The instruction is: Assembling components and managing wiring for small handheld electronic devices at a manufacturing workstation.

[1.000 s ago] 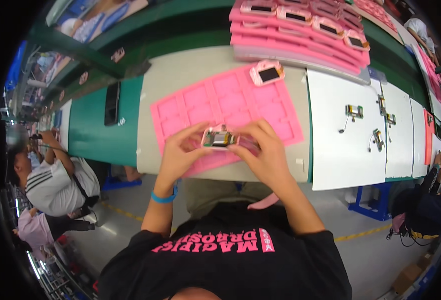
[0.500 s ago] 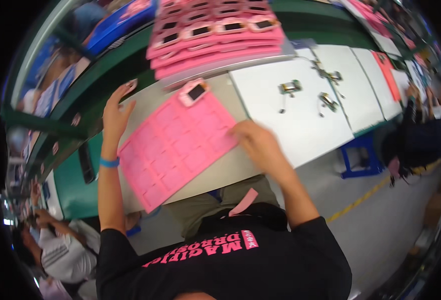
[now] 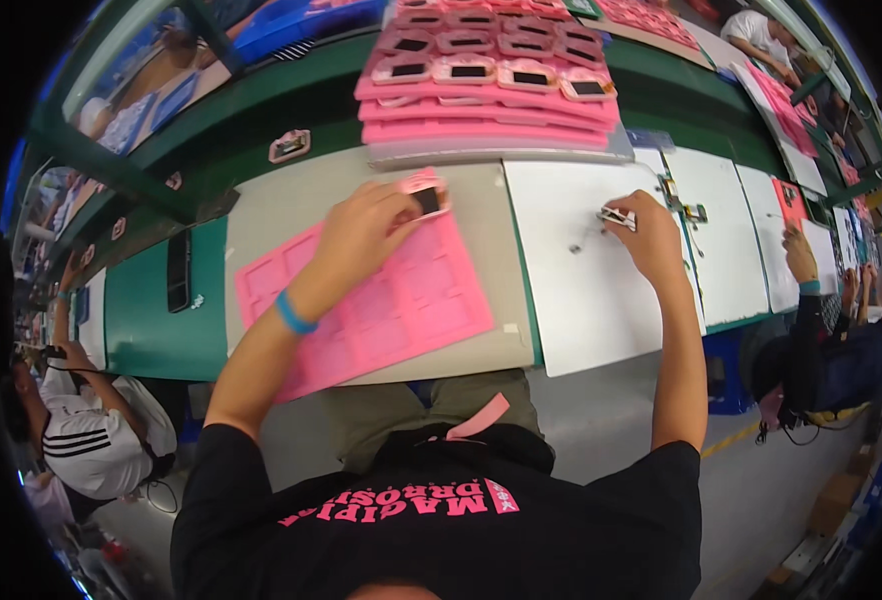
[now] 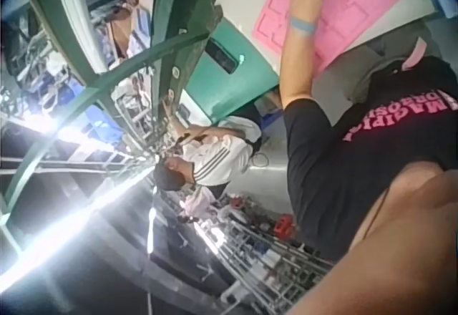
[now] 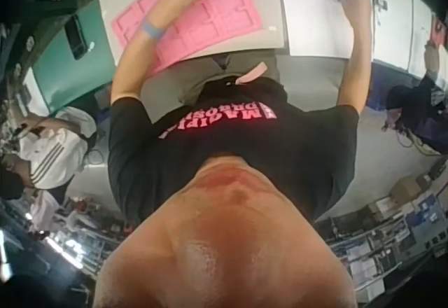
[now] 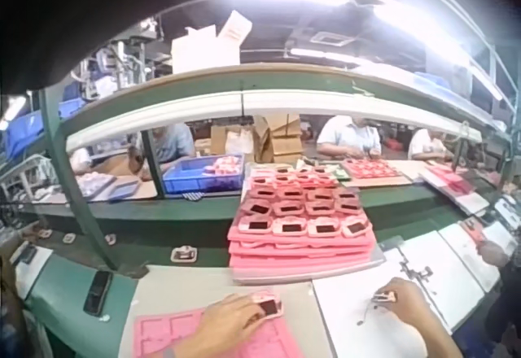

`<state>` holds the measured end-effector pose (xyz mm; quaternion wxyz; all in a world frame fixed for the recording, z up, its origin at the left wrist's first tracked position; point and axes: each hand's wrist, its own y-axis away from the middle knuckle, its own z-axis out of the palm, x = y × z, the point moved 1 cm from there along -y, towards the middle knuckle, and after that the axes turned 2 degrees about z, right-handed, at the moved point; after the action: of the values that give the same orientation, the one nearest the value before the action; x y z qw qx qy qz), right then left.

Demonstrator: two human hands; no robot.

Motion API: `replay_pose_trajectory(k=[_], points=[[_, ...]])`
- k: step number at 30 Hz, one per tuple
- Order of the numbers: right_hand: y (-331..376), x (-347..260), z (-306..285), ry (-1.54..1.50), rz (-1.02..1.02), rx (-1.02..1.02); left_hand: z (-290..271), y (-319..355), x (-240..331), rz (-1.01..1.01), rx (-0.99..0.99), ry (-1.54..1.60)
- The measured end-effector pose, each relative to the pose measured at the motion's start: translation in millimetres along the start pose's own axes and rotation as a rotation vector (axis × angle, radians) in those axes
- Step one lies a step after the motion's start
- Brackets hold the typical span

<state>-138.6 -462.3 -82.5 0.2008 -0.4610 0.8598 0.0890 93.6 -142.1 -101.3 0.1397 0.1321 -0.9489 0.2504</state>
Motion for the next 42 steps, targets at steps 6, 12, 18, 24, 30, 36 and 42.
replay_pose_trajectory(k=[6,12,18,24,30,36,42], points=[[44.7,-36.0,27.5,-0.797,0.186,-0.123,-31.5,75.8,28.1,-0.038,-0.018,-0.043],[98.8,-105.6,88.1,-1.345,0.298,-0.437,-5.8,75.8,4.2,-0.463,0.2,0.576],[123.5,-120.8,116.0,-1.512,0.406,-0.403,-28.5,60.1,-8.3,-0.721,0.405,0.998],[133.9,-124.8,102.1,-1.497,0.356,-0.301,-54.6,103.1,31.6,-0.268,-0.207,0.13],[144.2,-157.7,105.5,-1.39,0.264,-0.397,-70.1,129.4,82.8,-0.344,-0.067,0.325],[151.5,-192.5,114.3,-1.337,0.066,-0.575,-49.6,149.5,95.0,-0.887,-0.172,1.24],[122.2,-164.3,114.3,-0.755,-0.067,-0.305,-39.8,152.9,71.8,-0.935,-0.104,1.037]])
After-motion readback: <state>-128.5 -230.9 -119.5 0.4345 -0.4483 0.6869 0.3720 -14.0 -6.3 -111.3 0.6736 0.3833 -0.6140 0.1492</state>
